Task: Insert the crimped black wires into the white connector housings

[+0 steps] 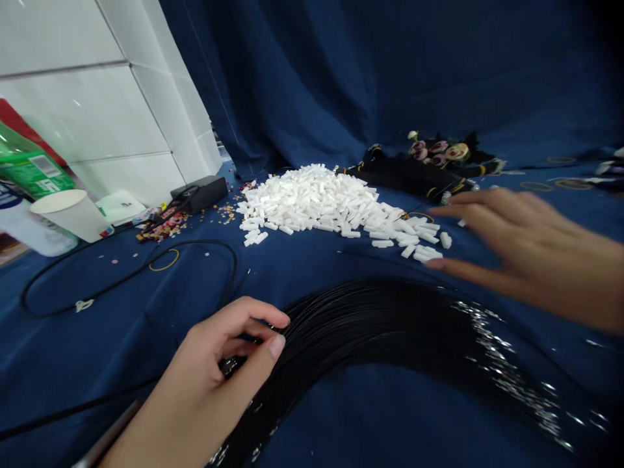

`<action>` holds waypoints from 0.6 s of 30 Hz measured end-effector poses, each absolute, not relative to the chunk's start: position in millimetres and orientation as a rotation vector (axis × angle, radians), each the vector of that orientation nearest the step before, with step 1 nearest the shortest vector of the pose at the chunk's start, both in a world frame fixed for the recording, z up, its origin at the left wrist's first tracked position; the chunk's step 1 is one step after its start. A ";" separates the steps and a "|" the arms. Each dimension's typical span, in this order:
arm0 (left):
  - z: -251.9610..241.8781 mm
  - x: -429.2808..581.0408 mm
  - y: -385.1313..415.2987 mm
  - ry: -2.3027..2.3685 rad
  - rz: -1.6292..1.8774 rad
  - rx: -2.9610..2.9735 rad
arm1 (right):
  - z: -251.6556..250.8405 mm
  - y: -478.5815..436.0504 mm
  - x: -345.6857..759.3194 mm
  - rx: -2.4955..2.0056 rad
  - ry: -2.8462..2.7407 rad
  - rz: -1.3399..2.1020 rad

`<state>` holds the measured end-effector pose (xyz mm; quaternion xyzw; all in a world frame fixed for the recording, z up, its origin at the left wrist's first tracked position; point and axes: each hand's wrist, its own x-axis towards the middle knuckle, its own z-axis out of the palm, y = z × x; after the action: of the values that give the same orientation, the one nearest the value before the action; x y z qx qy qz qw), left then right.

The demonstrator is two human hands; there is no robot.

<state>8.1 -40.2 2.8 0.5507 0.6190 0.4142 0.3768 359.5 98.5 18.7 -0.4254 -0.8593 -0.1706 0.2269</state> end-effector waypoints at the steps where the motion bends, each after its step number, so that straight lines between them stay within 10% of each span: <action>1: 2.9 6.9 -39.2 1.573 1.063 1.427 | 18.8 97.1 339.5 -1.113 -2.474 -0.460; 18: 9.5 -2.8 -2.7 1.719 0.585 2.336 | -18.1 136.4 254.7 -1.228 -2.706 -0.114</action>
<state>-2.8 -2.7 9.5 0.7862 0.5785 0.1969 0.0914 254.7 136.4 -18.1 -0.4115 -0.9068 -0.0381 0.0835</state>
